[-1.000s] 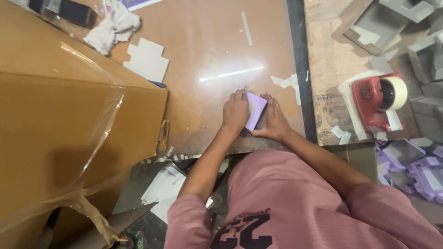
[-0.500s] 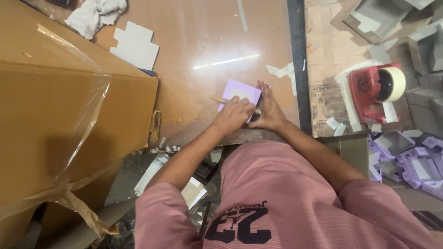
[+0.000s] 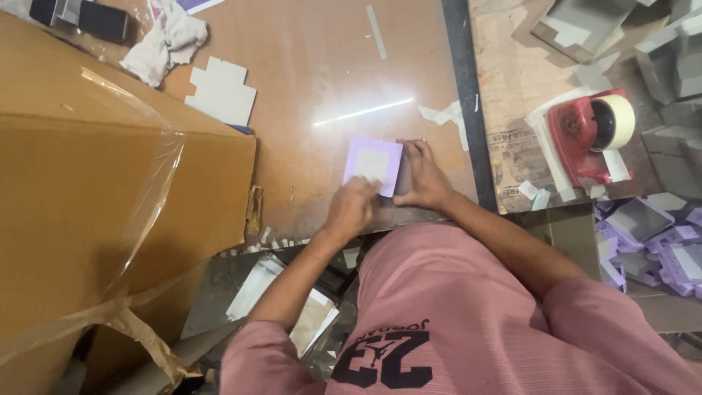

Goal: The person assembles small cardboard boxes by folding flaps and securing them with adhesive tape. They repeatedly pick up flat pieces, fold them into box shapes, and use a tape dispenser to seal the edges.

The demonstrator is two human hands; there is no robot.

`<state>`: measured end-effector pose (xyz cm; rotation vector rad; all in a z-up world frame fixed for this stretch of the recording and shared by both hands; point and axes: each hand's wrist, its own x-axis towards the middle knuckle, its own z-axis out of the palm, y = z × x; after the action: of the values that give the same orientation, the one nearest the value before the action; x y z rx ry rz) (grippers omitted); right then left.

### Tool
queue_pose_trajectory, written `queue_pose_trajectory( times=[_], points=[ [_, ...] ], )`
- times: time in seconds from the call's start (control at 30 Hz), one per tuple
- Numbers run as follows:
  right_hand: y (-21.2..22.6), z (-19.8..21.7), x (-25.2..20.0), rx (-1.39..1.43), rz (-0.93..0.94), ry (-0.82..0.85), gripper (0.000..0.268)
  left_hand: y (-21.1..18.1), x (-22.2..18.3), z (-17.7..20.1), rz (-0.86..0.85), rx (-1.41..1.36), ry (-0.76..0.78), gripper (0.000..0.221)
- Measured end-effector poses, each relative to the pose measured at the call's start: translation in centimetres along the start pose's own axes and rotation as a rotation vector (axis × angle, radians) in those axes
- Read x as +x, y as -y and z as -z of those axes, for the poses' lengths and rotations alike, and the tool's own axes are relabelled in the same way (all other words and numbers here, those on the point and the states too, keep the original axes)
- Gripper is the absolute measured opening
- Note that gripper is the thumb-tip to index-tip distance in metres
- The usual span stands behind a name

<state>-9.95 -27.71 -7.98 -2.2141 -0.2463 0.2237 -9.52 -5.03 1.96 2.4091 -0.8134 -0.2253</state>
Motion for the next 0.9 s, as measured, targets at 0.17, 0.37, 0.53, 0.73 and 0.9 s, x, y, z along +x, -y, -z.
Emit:
queue_pose_trajectory(
  times=[0.17,0.37,0.53,0.73,0.9],
  points=[
    [0.5,-0.8,-0.4,-0.009,0.05,0.004,0.142,2.2,3.8,-2.0,0.492,0.199,-0.25,0.026],
    [0.0,-0.8,0.3,-0.157,0.007,0.047,0.145,2.1,6.6,-7.0,0.201,0.354,-0.313,0.032],
    [-0.7,-1.0,0.7,-0.189,0.073,-0.009,0.154,2.1,7.0,-6.0,-0.045,0.417,-0.139,0.018],
    [-0.6,-1.4,0.1,-0.161,0.124,-0.091,0.149,0.9,4.5,-4.1,-0.173,0.286,-0.125,0.022],
    [-0.8,-1.6,-0.4,-0.109,0.128,-0.109,0.149,0.6,0.0,-3.6,-0.276,0.187,0.042,0.025]
  ],
)
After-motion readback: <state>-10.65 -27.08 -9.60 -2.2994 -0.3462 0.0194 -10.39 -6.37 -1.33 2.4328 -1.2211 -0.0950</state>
